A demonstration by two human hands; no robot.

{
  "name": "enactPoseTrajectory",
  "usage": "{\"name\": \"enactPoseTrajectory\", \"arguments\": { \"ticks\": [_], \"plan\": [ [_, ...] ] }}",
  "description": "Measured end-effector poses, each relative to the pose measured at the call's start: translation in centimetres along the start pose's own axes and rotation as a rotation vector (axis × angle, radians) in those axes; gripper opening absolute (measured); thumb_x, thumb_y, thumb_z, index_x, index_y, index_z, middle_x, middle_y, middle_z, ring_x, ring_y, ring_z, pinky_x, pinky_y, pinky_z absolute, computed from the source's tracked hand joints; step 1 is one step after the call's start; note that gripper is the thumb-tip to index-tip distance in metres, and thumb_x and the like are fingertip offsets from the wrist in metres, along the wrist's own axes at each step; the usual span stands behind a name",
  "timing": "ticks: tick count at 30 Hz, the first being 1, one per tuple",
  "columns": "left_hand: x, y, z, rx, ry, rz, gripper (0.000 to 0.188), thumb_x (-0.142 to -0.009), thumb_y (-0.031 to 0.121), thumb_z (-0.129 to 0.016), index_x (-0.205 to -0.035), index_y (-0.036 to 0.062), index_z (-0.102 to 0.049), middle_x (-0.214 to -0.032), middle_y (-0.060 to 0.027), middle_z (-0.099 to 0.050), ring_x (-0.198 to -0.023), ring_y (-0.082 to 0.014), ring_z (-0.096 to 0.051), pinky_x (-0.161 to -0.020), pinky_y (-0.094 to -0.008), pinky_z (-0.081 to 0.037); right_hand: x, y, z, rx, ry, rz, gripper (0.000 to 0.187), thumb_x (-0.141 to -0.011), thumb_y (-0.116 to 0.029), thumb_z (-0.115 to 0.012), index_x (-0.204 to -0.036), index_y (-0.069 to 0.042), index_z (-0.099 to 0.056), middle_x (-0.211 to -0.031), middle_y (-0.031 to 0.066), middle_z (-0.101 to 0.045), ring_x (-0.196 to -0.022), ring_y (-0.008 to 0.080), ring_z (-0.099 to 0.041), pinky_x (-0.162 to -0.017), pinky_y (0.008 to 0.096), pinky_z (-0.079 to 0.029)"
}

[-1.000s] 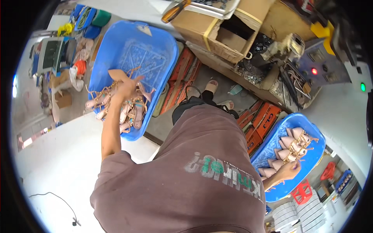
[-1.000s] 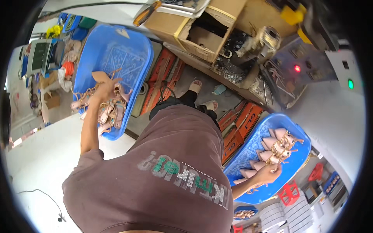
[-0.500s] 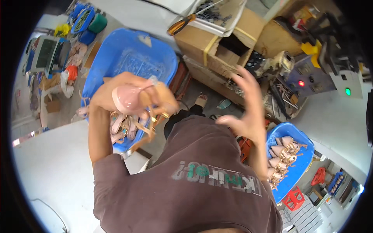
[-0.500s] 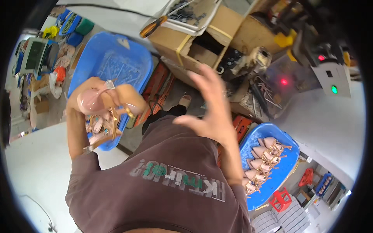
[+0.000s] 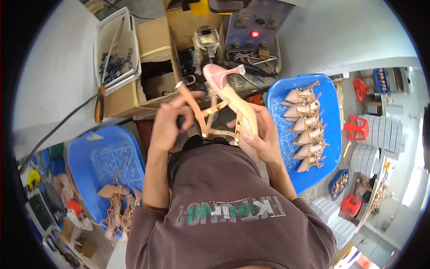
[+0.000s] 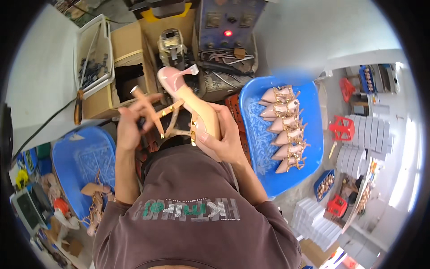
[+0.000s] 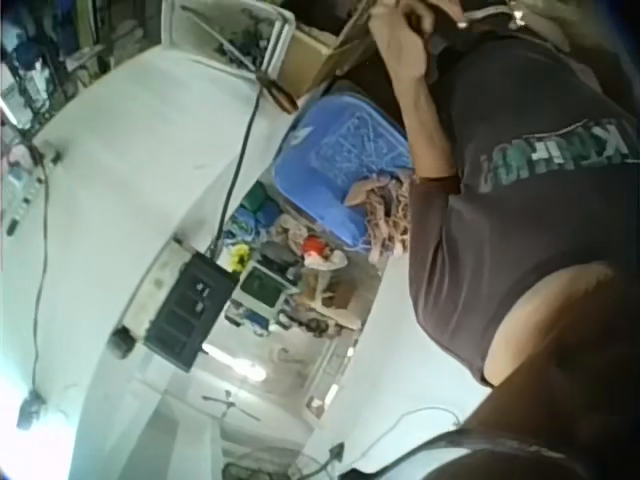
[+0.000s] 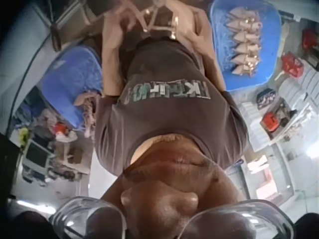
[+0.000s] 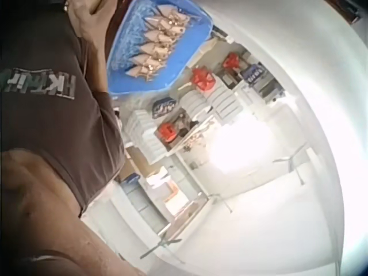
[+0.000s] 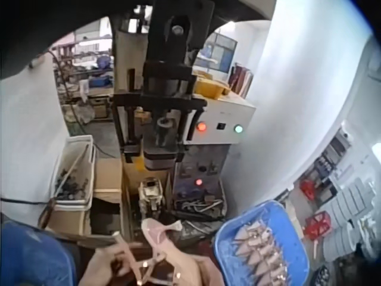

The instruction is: The person takes high-heeled sandals one at a time from a bin, places heel caps onto the heels, fastens the heel caps using a pressing machine, and organizes the completed sandals into another bin.

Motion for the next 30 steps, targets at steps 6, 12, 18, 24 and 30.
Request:
{"name": "enactPoseTrajectory", "arguments": {
  "ticks": [6, 12, 18, 24, 30],
  "plan": [
    [-7.1, 0.2, -3.5, -0.249, 0.057, -0.207, 0.023, -0.094, 0.019, -0.066, -0.100, -0.0032, -0.072, -0.084, -0.0015, -0.069, -0.078, -0.0070, -0.059, -0.073, -0.0234, -0.048, -1.0, -2.7, 0.0, 0.812, 0.579, 0.166, 0.077, -0.081, -0.025, -0.076, -0.137, 0.010, -0.038, -0.124, 0.0239, -0.057, -0.112, 0.0303, -0.060, -0.096, 0.0384, -0.047],
    [-11.7, 0.3, 1.4, -0.254, 0.397, -0.352, 0.024, -0.094, 0.020, -0.067, -0.096, -0.0039, -0.072, -0.074, 0.0004, -0.064, -0.067, -0.0044, -0.053, -0.061, -0.0210, -0.043, -9.4, -1.0, -2.8, 0.729, 0.622, 0.222, 0.082, -0.078, -0.031, -0.078, -0.136, 0.012, -0.039, -0.119, 0.0320, -0.056, -0.112, 0.0411, -0.058, -0.096, 0.0444, -0.046],
    [-12.2, -7.3, 8.4, 0.154, 0.342, -0.046, 0.026, -0.095, 0.018, -0.065, -0.107, -0.0046, -0.064, -0.078, -0.0013, -0.061, -0.064, -0.0084, -0.051, -0.056, -0.0222, -0.038, -9.9, -2.7, -6.2, 0.999, 0.580, 0.171, 0.083, -0.078, -0.035, -0.077, -0.134, 0.014, -0.040, -0.118, 0.0311, -0.058, -0.111, 0.0410, -0.059, -0.094, 0.0432, -0.047],
    [-13.4, -12.8, 11.0, 0.559, 0.482, 0.178, 0.017, -0.101, 0.013, -0.049, -0.104, -0.0031, -0.054, -0.092, -0.0132, -0.060, -0.070, -0.0175, -0.055, -0.052, -0.0265, -0.042, -10.8, -2.9, -6.5, 1.054, 0.560, 0.136, 0.079, -0.077, -0.030, -0.079, -0.134, 0.012, -0.044, -0.115, 0.0296, -0.061, -0.107, 0.0377, -0.063, -0.091, 0.0409, -0.049],
    [-13.9, -13.5, 11.3, 0.617, 0.438, 0.242, 0.022, -0.103, 0.016, -0.047, -0.100, -0.0046, -0.055, -0.091, -0.0128, -0.061, -0.069, -0.0175, -0.055, -0.051, -0.0262, -0.042, -10.9, -3.2, -6.4, 1.021, 0.571, 0.183, 0.073, -0.074, -0.026, -0.081, -0.130, 0.009, -0.049, -0.115, 0.0268, -0.063, -0.105, 0.0330, -0.065, -0.089, 0.0369, -0.051]
  ]
}}
Point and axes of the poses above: each hand's wrist, its own x-axis away from the middle knuckle, its own z-axis out of the back of the hand, y = z × x, the point moved 6 cm from there along -x, towards the middle knuckle
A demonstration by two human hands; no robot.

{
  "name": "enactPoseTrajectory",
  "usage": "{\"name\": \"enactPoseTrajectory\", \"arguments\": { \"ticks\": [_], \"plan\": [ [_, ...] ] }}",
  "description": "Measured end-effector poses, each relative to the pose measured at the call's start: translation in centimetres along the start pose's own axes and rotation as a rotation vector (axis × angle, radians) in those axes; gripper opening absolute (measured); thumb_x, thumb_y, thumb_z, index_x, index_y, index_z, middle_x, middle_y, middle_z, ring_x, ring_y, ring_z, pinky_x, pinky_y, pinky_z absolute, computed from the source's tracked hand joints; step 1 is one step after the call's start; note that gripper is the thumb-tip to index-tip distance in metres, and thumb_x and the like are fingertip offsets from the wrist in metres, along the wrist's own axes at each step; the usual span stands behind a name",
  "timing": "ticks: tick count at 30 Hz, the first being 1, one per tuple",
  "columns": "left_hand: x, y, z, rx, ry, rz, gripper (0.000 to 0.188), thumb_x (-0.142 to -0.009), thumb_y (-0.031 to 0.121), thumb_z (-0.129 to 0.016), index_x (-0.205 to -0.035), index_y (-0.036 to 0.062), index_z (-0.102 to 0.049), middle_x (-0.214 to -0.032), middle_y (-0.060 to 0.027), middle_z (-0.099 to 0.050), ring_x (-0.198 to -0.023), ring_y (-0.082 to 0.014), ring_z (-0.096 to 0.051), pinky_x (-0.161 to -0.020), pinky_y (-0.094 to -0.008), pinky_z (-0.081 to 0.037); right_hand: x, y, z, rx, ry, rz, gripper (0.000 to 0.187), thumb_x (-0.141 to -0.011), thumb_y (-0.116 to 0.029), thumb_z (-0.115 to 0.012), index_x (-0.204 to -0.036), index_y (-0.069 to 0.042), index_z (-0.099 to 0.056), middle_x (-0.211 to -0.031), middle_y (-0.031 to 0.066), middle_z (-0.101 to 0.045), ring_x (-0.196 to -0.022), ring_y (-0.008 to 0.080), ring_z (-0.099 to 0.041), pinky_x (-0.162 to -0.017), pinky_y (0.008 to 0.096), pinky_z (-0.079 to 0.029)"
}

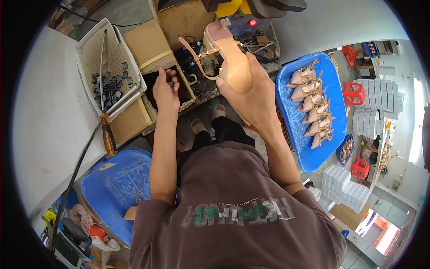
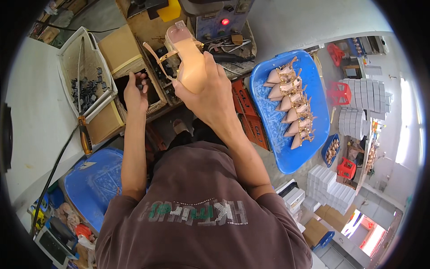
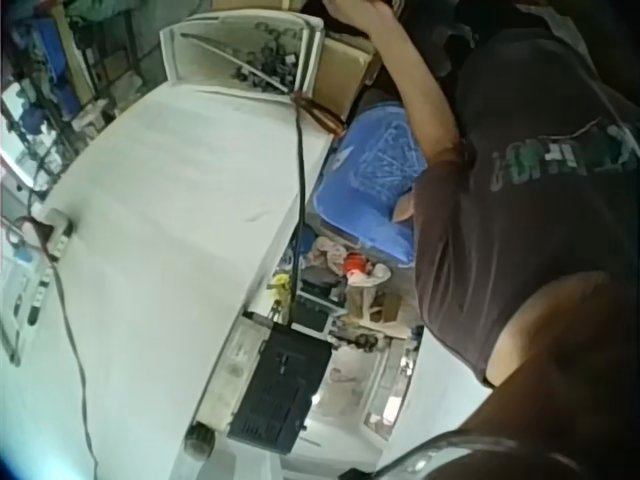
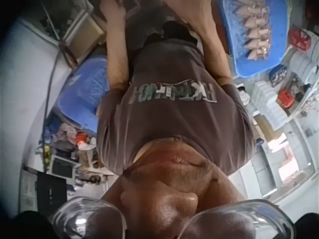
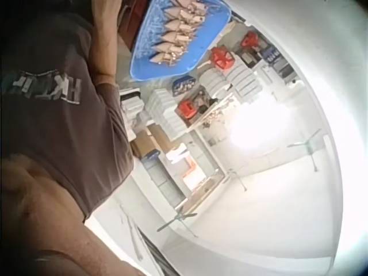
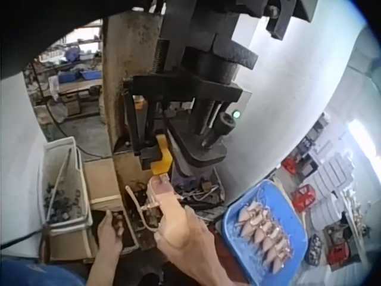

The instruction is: The person takes high-heeled sandals one at a time from a bin, places heel caps onto the heels, fastens the heel caps using a pressing machine, and organizes the completed sandals into another bin.

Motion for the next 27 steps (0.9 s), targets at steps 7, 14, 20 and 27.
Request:
{"name": "enactPoseTrajectory", "arguments": {
  "ticks": [7, 14, 20, 27],
  "plan": [
    [0.6, 0.4, -0.9, -0.074, -0.004, -0.080, 0.015, -0.099, 0.012, -0.056, -0.102, -0.0022, -0.059, -0.087, -0.0066, -0.061, -0.073, -0.0133, -0.057, -0.059, -0.0242, -0.048, -0.4, 0.4, -0.1, 0.002, -0.005, 0.054, 0.082, -0.072, -0.026, -0.082, -0.132, 0.012, -0.042, -0.103, 0.0315, -0.060, -0.095, 0.0439, -0.062, -0.082, 0.0465, -0.051],
    [1.0, 0.8, -0.7, -0.077, 0.030, -0.146, 0.013, -0.097, 0.009, -0.060, -0.101, -0.0030, -0.063, -0.089, -0.0064, -0.063, -0.072, -0.0130, -0.059, -0.058, -0.0236, -0.049, -0.3, -0.4, 0.5, -0.053, -0.022, 0.109, 0.081, -0.073, -0.027, -0.081, -0.131, 0.012, -0.042, -0.100, 0.0326, -0.060, -0.093, 0.0455, -0.061, -0.081, 0.0486, -0.051],
    [0.7, -0.3, -0.5, -0.112, 0.015, -0.078, 0.012, -0.092, 0.008, -0.066, -0.101, -0.0009, -0.064, -0.091, -0.0060, -0.065, -0.075, -0.0139, -0.062, -0.061, -0.0238, -0.052, -0.2, 0.1, 0.8, -0.011, -0.048, 0.027, 0.077, -0.072, -0.031, -0.081, -0.125, 0.015, -0.049, -0.106, 0.0336, -0.063, -0.101, 0.0430, -0.064, -0.088, 0.0458, -0.050],
    [0.7, 0.2, -1.2, -0.080, -0.060, -0.080, 0.008, -0.090, 0.007, -0.068, -0.096, 0.0037, -0.064, -0.090, -0.0038, -0.064, -0.076, -0.0135, -0.061, -0.058, -0.0237, -0.048, -0.4, 0.5, 0.5, -0.062, -0.036, 0.096, 0.078, -0.073, -0.030, -0.080, -0.126, 0.015, -0.042, -0.096, 0.0367, -0.059, -0.091, 0.0503, -0.060, -0.080, 0.0513, -0.051]
  ]
}}
Point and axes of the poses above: each hand's wrist, its own x-axis away from the middle knuckle, its own z-axis out of the back of the hand, y = z × x, the point moved 6 cm from there along -x, towards the middle knuckle
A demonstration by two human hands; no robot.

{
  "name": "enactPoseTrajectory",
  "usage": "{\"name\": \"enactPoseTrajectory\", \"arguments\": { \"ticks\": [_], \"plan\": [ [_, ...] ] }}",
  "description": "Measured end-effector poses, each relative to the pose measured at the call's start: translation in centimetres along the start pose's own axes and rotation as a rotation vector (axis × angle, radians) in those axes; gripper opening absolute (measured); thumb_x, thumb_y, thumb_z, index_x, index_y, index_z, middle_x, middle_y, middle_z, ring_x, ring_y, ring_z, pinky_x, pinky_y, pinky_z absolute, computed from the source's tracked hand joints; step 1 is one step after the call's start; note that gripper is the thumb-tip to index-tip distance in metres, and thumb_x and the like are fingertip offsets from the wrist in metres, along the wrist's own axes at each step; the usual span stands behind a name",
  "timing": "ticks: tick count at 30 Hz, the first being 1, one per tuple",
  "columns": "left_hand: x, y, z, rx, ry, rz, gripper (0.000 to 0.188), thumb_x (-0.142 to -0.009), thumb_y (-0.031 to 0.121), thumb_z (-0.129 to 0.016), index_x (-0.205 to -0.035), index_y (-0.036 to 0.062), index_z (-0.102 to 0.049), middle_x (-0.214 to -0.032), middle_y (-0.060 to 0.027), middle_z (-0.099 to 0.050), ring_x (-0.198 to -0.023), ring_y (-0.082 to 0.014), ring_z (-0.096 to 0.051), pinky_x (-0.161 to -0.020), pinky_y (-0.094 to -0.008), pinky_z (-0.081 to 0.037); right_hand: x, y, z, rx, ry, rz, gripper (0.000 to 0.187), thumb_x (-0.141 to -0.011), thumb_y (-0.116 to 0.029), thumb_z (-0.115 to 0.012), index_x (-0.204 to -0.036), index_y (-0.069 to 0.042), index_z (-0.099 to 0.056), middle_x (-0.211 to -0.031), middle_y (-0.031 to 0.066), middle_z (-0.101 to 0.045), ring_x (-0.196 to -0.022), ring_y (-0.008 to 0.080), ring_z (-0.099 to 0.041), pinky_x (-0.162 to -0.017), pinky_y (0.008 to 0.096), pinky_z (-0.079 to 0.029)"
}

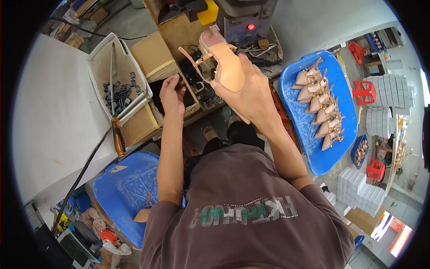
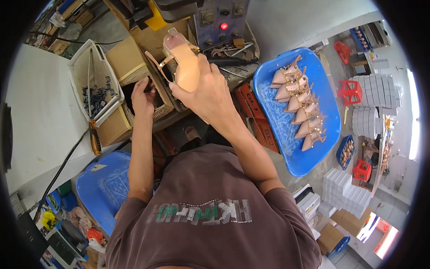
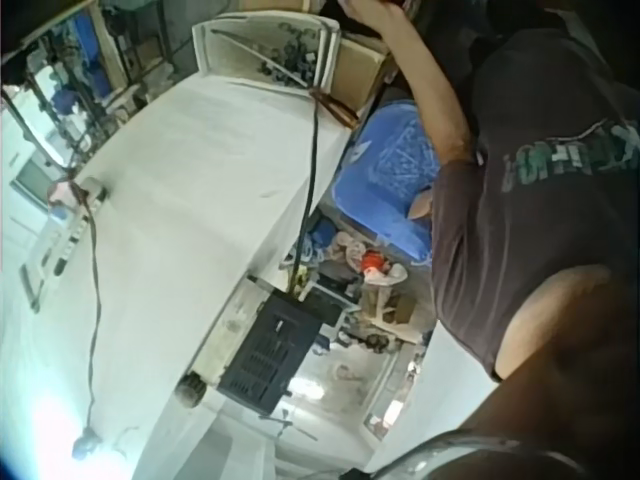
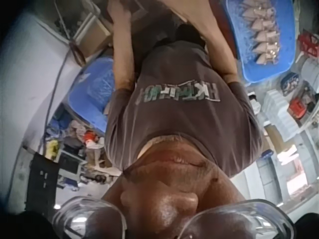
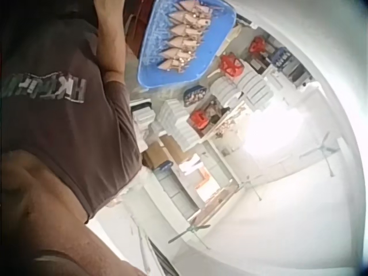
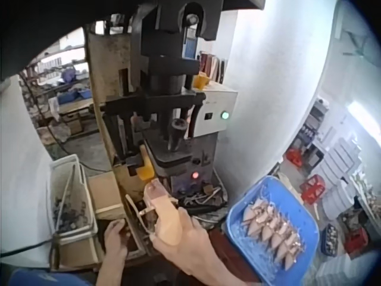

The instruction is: The person takes high-heeled sandals one at a time from a bin, places heel caps onto the heels, fastens the heel caps using a pressing machine, and organizes the completed sandals into another bin.

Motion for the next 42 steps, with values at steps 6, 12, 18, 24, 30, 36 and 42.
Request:
{"name": "enactPoseTrajectory", "arguments": {
  "ticks": [6, 12, 18, 24, 30, 36, 42],
  "plan": [
    [0.0, -0.1, -0.4, 0.008, -0.050, 0.008, 0.012, -0.089, 0.009, -0.071, -0.097, 0.0036, -0.064, -0.086, -0.0015, -0.060, -0.072, -0.0120, -0.056, -0.056, -0.0238, -0.044, -0.3, -0.1, 0.1, 0.005, -0.025, -0.016, 0.079, -0.073, -0.031, -0.079, -0.124, 0.017, -0.043, -0.096, 0.0361, -0.061, -0.093, 0.0487, -0.061, -0.082, 0.0500, -0.052],
    [-0.1, -0.3, -0.2, 0.014, -0.023, -0.012, 0.017, -0.088, 0.011, -0.073, -0.101, 0.0027, -0.065, -0.087, -0.0013, -0.061, -0.074, -0.0118, -0.057, -0.056, -0.0230, -0.043, -0.1, -0.1, 0.0, 0.041, -0.021, -0.004, 0.079, -0.073, -0.032, -0.079, -0.124, 0.017, -0.044, -0.094, 0.0347, -0.061, -0.093, 0.0483, -0.061, -0.082, 0.0498, -0.052],
    [0.0, 0.2, 0.0, -0.012, -0.032, -0.040, 0.018, -0.088, 0.011, -0.073, -0.102, 0.0021, -0.065, -0.085, -0.0007, -0.061, -0.071, -0.0103, -0.056, -0.051, -0.0210, -0.039, -0.3, -0.3, 0.2, 0.043, -0.051, -0.001, 0.080, -0.073, -0.034, -0.080, -0.125, 0.016, -0.043, -0.097, 0.0353, -0.061, -0.093, 0.0487, -0.062, -0.083, 0.0501, -0.052],
    [-0.3, 0.3, 0.1, -0.031, -0.095, -0.067, 0.018, -0.090, 0.010, -0.072, -0.103, 0.0015, -0.064, -0.086, -0.0011, -0.060, -0.070, -0.0093, -0.055, -0.050, -0.0213, -0.039, -0.1, 0.3, 0.0, 0.053, -0.112, -0.076, 0.085, -0.073, -0.036, -0.080, -0.129, 0.015, -0.041, -0.103, 0.0368, -0.058, -0.095, 0.0503, -0.062, -0.083, 0.0499, -0.053],
    [-0.2, 0.1, 0.0, -0.053, -0.027, -0.050, 0.016, -0.090, 0.013, -0.072, -0.103, 0.0053, -0.066, -0.089, 0.0000, -0.062, -0.076, -0.0112, -0.058, -0.059, -0.0244, -0.044, 0.0, 1.1, -0.1, 0.045, -0.093, -0.065, 0.092, -0.073, -0.040, -0.080, -0.134, 0.013, -0.036, -0.110, 0.0363, -0.055, -0.098, 0.0508, -0.062, -0.084, 0.0505, -0.053],
    [-0.2, 0.6, 0.6, -0.046, 0.010, -0.059, 0.016, -0.089, 0.012, -0.072, -0.101, 0.0048, -0.065, -0.087, -0.0007, -0.063, -0.074, -0.0114, -0.058, -0.055, -0.0220, -0.040, 0.5, 2.0, -0.1, -0.111, -0.057, -0.020, 0.099, -0.072, -0.044, -0.083, -0.141, 0.008, -0.035, -0.122, 0.0298, -0.056, -0.112, 0.0430, -0.058, -0.096, 0.0446, -0.048],
    [0.1, 0.3, 0.0, -0.024, -0.019, -0.065, 0.017, -0.090, 0.010, -0.071, -0.102, 0.0014, -0.064, -0.088, -0.0030, -0.062, -0.071, -0.0121, -0.057, -0.054, -0.0219, -0.042, 0.0, 3.2, -0.9, -0.279, -0.053, -0.084, 0.095, -0.070, -0.036, -0.085, -0.141, 0.007, -0.038, -0.128, 0.0237, -0.057, -0.118, 0.0299, -0.058, -0.101, 0.0379, -0.045]
  ]
}}
Point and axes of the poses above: each hand's wrist, its own x-axis away from the middle knuckle, its own z-axis out of the back of the hand, y = z × x, the point moved 6 cm from there along -x, towards the middle knuckle
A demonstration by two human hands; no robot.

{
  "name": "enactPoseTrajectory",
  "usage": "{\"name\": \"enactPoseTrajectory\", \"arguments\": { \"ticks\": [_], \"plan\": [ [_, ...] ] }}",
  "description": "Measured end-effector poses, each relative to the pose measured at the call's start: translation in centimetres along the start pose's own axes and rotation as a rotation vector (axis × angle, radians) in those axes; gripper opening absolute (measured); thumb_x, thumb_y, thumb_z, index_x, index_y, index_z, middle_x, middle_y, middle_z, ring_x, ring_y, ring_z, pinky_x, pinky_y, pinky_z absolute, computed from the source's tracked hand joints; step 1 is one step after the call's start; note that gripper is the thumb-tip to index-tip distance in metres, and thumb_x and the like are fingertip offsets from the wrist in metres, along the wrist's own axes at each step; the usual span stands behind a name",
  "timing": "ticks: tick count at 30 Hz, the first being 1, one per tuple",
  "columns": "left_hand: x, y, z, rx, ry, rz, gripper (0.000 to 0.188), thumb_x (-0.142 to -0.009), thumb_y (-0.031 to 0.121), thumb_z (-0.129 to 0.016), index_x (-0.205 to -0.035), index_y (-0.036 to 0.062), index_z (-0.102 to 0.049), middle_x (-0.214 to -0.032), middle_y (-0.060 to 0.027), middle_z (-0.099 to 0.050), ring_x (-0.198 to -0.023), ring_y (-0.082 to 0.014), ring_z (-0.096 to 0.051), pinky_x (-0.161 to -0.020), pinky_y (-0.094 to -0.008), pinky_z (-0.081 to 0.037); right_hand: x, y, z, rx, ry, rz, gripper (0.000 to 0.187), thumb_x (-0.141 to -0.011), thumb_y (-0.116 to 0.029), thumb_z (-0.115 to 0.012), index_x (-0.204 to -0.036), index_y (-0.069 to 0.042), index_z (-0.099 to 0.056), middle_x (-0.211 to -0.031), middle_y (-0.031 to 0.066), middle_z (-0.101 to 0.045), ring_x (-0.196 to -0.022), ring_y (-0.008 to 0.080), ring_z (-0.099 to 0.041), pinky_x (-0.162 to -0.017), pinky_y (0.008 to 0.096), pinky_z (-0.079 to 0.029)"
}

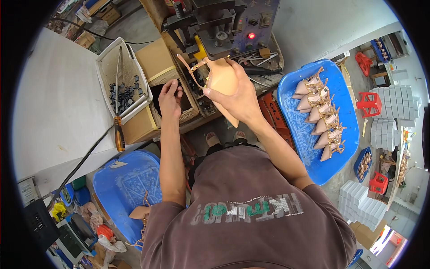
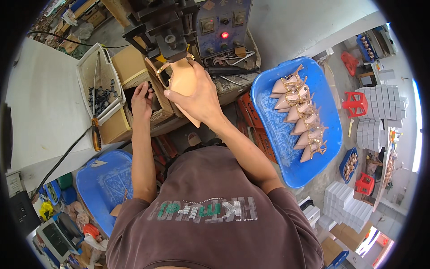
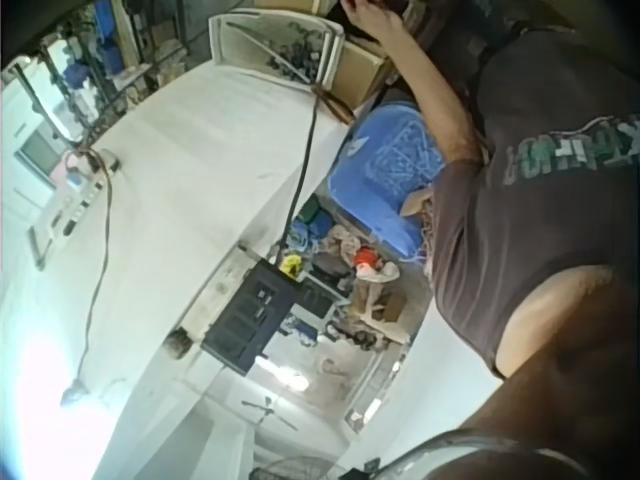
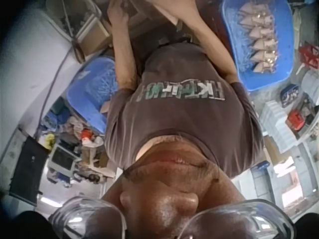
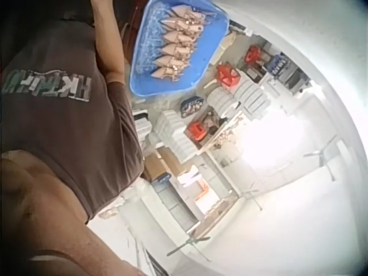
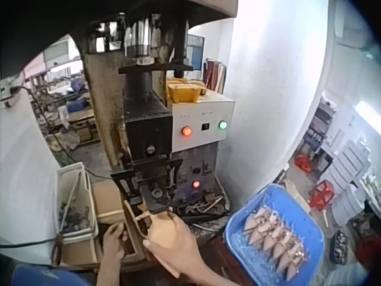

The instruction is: The person takes high-heeled sandals one at a time from a bin, places heel caps onto the heels, fastens the heel caps using a pressing machine, and organizes the completed sandals into another bin.

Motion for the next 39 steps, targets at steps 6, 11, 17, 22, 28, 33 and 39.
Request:
{"name": "enactPoseTrajectory", "arguments": {
  "ticks": [6, 11, 17, 22, 28, 33, 39],
  "plan": [
    [0.0, -0.2, 0.4, 0.022, 0.022, -0.020, 0.018, -0.090, 0.011, -0.071, -0.103, 0.0011, -0.064, -0.090, -0.0030, -0.062, -0.074, -0.0118, -0.057, -0.057, -0.0221, -0.042, -0.5, -0.4, -0.2, -0.116, -0.039, -0.090, 0.091, -0.064, -0.031, -0.083, -0.136, 0.010, -0.043, -0.126, 0.0278, -0.057, -0.119, 0.0359, -0.058, -0.101, 0.0407, -0.045],
    [-0.1, -0.1, 0.4, 0.014, 0.020, 0.036, 0.018, -0.090, 0.010, -0.072, -0.104, 0.0020, -0.065, -0.090, -0.0019, -0.062, -0.077, -0.0115, -0.057, -0.057, -0.0226, -0.041, -0.5, -0.2, -0.3, -0.078, -0.024, -0.076, 0.090, -0.064, -0.030, -0.083, -0.135, 0.008, -0.045, -0.124, 0.0278, -0.058, -0.117, 0.0355, -0.059, -0.100, 0.0405, -0.046],
    [0.2, 0.0, 0.0, 0.097, -0.056, 0.073, 0.017, -0.090, 0.007, -0.070, -0.105, 0.0007, -0.064, -0.092, -0.0031, -0.064, -0.076, -0.0132, -0.059, -0.059, -0.0226, -0.044, -0.3, -0.5, -0.2, -0.005, -0.031, -0.053, 0.090, -0.067, -0.033, -0.082, -0.137, 0.007, -0.042, -0.126, 0.0285, -0.056, -0.119, 0.0395, -0.056, -0.102, 0.0442, -0.044],
    [0.2, 0.2, 0.0, 0.092, -0.069, 0.061, 0.019, -0.091, 0.010, -0.070, -0.107, 0.0031, -0.064, -0.093, -0.0023, -0.064, -0.080, -0.0148, -0.060, -0.064, -0.0245, -0.046, 0.0, -0.6, 0.1, 0.073, -0.006, 0.001, 0.089, -0.071, -0.034, -0.084, -0.139, 0.004, -0.041, -0.123, 0.0228, -0.059, -0.113, 0.0303, -0.060, -0.098, 0.0384, -0.046],
    [-0.4, -0.4, -0.2, -0.007, -0.123, 0.039, 0.028, -0.093, 0.016, -0.068, -0.116, 0.0049, -0.057, -0.099, -0.0012, -0.058, -0.087, -0.0115, -0.054, -0.069, -0.0240, -0.042, -0.8, -0.7, 0.5, 0.054, -0.066, 0.109, 0.082, -0.069, -0.037, -0.082, -0.133, 0.001, -0.047, -0.122, 0.0203, -0.057, -0.109, 0.0353, -0.059, -0.095, 0.0418, -0.048],
    [-2.1, -0.3, 1.2, -0.010, -0.269, 0.046, 0.023, -0.096, 0.018, -0.065, -0.109, 0.0040, -0.054, -0.091, -0.0021, -0.052, -0.079, -0.0108, -0.047, -0.068, -0.0231, -0.041, -0.6, 0.9, 0.6, -0.034, -0.148, -0.096, 0.093, -0.066, -0.038, -0.081, -0.138, 0.002, -0.038, -0.119, 0.0288, -0.053, -0.105, 0.0447, -0.057, -0.092, 0.0456, -0.048],
    [-3.8, -0.5, 3.9, -0.156, -0.177, 0.009, 0.050, -0.093, 0.023, -0.069, -0.131, -0.0003, -0.047, -0.120, -0.0127, -0.057, -0.110, -0.0222, -0.056, -0.097, -0.0388, -0.047, -0.1, 0.7, 0.8, -0.111, -0.138, -0.122, 0.097, -0.061, -0.032, -0.079, -0.137, 0.008, -0.034, -0.118, 0.0341, -0.051, -0.103, 0.0473, -0.058, -0.089, 0.0485, -0.051]
  ]
}}
Point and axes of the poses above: each hand's wrist, its own x-axis away from the middle knuckle, its own z-axis out of the back of the hand, y = z × x, the point moved 6 cm from there along -x, towards the middle knuckle
